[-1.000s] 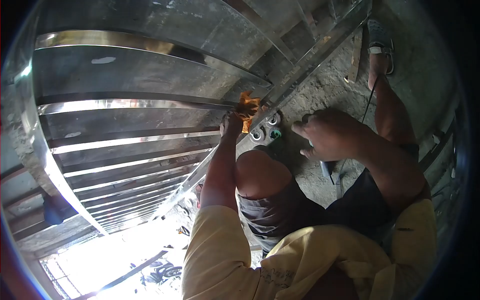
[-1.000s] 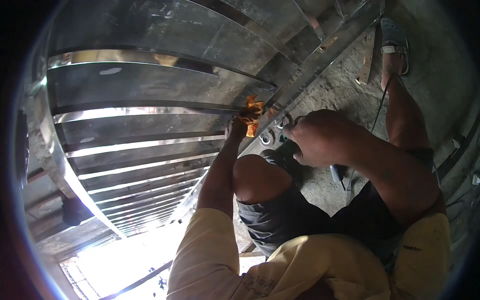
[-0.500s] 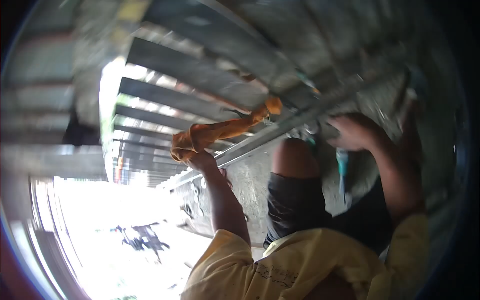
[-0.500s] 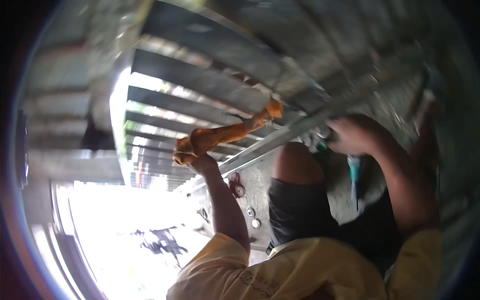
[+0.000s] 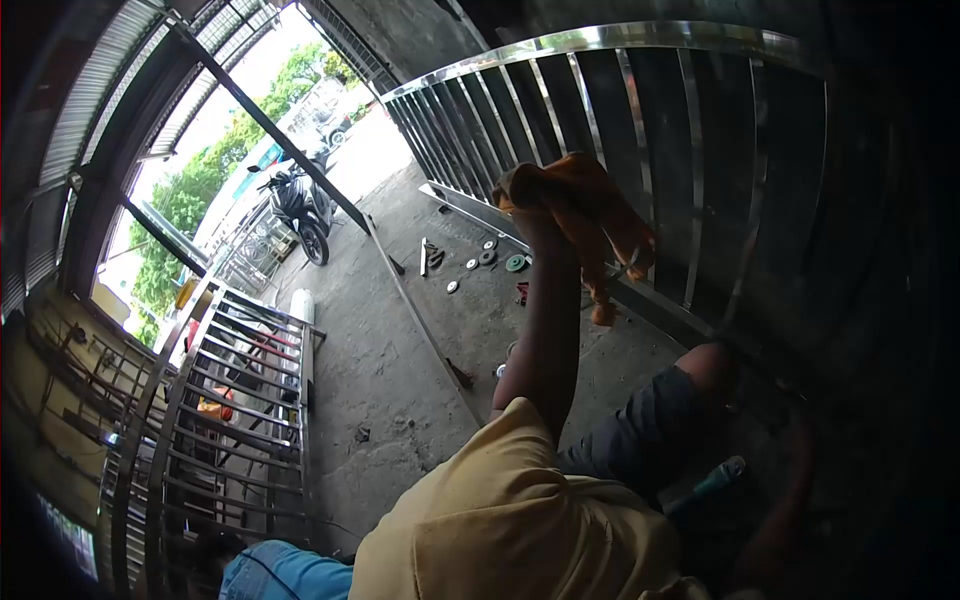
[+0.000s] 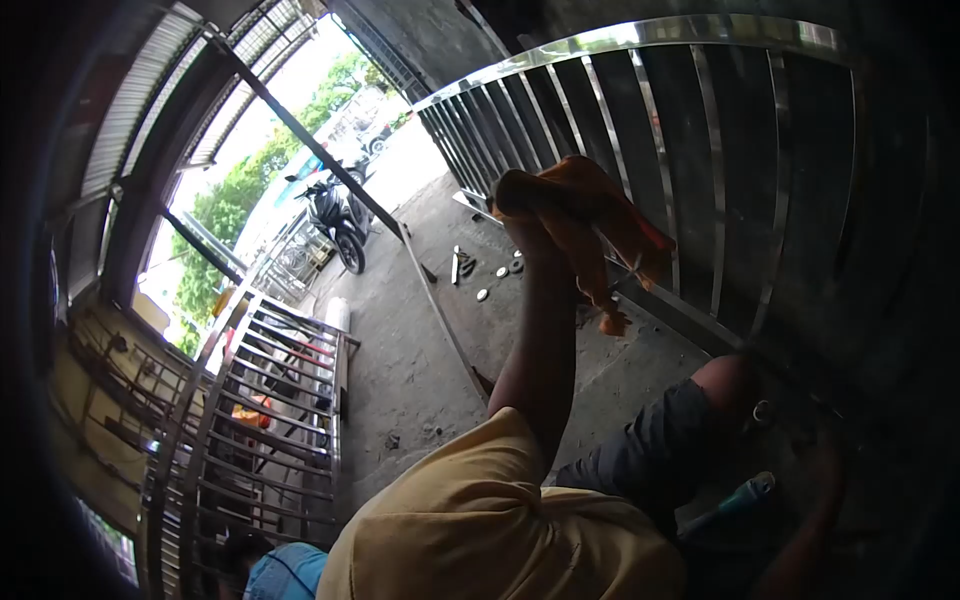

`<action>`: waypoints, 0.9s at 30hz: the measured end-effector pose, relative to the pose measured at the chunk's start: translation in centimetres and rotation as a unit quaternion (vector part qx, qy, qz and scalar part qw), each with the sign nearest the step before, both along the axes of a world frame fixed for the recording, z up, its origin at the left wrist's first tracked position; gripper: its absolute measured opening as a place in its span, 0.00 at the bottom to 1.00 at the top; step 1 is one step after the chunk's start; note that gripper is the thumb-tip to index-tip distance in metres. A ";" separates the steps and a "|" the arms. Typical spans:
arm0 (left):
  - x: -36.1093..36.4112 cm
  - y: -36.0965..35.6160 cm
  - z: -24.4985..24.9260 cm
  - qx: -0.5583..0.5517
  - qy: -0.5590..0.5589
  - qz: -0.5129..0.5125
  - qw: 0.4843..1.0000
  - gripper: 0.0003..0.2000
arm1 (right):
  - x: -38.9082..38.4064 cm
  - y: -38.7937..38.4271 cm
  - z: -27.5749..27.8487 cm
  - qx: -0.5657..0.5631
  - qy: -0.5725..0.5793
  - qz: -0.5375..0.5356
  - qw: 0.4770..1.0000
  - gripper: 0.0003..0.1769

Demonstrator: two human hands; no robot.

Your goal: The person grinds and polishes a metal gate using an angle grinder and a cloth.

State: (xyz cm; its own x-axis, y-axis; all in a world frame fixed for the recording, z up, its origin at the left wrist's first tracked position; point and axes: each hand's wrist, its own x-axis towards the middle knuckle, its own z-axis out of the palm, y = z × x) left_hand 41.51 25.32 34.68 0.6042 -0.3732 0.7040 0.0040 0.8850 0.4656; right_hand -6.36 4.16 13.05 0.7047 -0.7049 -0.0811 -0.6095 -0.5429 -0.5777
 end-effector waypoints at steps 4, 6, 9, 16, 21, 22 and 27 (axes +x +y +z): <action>0.5 4.3 2.2 0.085 -0.077 0.170 0.979 0.12 | 0.0 -1.3 -3.1 0.078 0.014 -0.025 0.997 0.34; -1.1 4.8 0.5 0.184 -0.161 0.398 0.884 0.11 | 0.7 -0.8 -1.3 0.118 0.043 -0.054 0.991 0.32; -4.3 3.6 -1.3 0.124 -0.038 0.309 0.942 0.10 | 0.2 -2.4 -5.3 0.064 0.018 -0.020 0.998 0.29; -1.9 1.5 -0.9 0.055 0.078 0.150 0.984 0.10 | 0.0 0.5 0.2 0.059 0.072 -0.040 0.995 0.28; -1.1 -2.0 -1.6 0.127 0.052 0.181 0.974 0.10 | -1.7 1.2 1.1 0.076 0.056 -0.099 0.991 0.33; -1.3 -3.2 -1.9 0.147 0.048 0.188 0.970 0.10 | -1.5 1.9 3.4 0.087 0.066 -0.097 0.989 0.33; -1.7 -9.8 -2.4 0.229 0.001 0.210 0.951 0.10 | -3.6 0.2 -0.5 0.092 0.055 -0.076 0.991 0.33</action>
